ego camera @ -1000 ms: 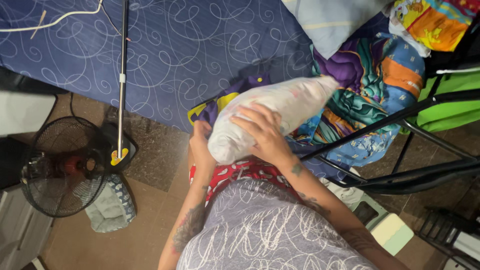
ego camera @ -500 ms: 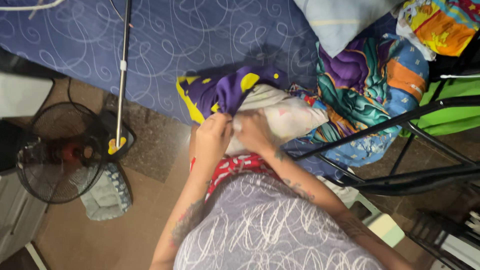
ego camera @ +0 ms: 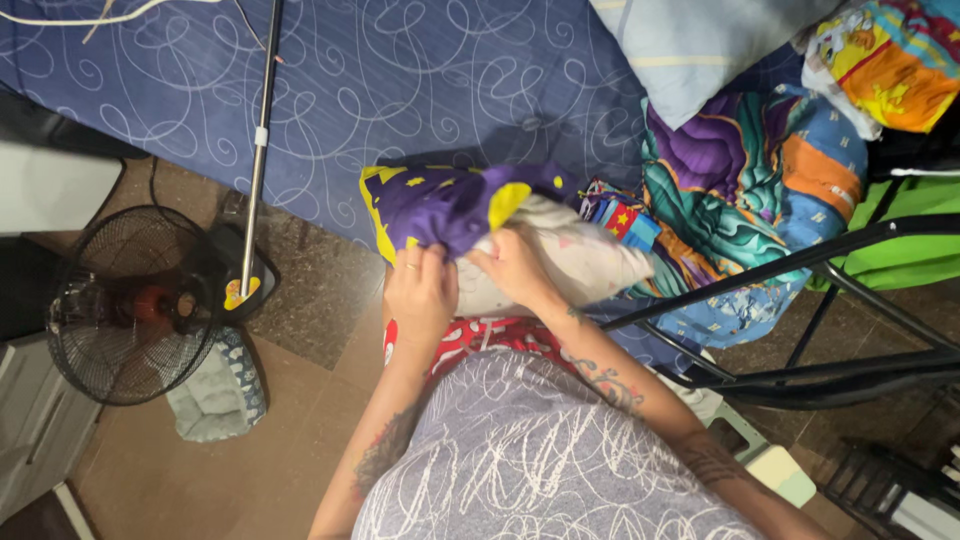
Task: The person uses a lint roller on a pink Barbie-themed bedsheet, then places a pillow into a purple and yellow pillowcase and zips it closed. They then place the pillow on the bed and handle a folded blanket.
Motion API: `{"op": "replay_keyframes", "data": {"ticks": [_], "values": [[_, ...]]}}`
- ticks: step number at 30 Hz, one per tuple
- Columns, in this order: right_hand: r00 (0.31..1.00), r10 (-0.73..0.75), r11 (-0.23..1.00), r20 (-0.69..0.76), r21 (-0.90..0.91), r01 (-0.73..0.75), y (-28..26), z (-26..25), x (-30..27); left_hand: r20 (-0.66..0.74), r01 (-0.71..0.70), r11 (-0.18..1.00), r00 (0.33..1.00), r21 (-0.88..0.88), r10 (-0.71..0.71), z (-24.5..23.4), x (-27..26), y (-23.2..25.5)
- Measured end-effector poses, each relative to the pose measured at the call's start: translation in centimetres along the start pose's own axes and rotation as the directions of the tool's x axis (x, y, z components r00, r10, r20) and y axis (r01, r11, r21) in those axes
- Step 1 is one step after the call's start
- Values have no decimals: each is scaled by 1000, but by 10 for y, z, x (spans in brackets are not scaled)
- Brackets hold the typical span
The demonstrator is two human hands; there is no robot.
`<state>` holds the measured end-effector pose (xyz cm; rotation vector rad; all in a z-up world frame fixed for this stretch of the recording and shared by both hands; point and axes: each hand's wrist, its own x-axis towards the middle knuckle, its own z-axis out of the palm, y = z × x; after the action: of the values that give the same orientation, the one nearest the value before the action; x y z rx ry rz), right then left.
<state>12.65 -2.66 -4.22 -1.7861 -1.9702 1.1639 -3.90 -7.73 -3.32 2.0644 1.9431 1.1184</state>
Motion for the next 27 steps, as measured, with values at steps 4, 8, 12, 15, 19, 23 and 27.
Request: {"op": "replay_keyframes", "data": {"ticks": [4, 8, 12, 15, 19, 23, 27], "values": [[858, -514, 841, 0, 195, 504, -24, -21, -15, 34, 126, 990, 992, -62, -124, -9, -3, -13], [868, -488, 855, 91, -148, 497, -10, -66, -58, 41, 252, 968, 967, 4, -252, -18, -7, -36], [1000, 10, 959, -15, -284, -14, 69, -96, -118, 39, 288, 957, 957, 10, -289, -20, -20, -44], [973, 208, 916, -98, 367, -159, 128, -61, -119, 114, 181, 970, 973, 161, -200, -17, -14, -50], [956, 166, 813, -240, 582, 5, 161, -33, -92, 19, -215, 971, 977, 106, 214, -10, 14, -44], [942, -24, 593, -336, 753, 284, 142, -63, -79, 204, -131, 976, 965, -174, 166, -29, 41, -27], [914, -85, 693, -397, 635, 341, 112, -101, -81, 292, 211, 924, 949, -320, -116, -44, 41, -3]]}}
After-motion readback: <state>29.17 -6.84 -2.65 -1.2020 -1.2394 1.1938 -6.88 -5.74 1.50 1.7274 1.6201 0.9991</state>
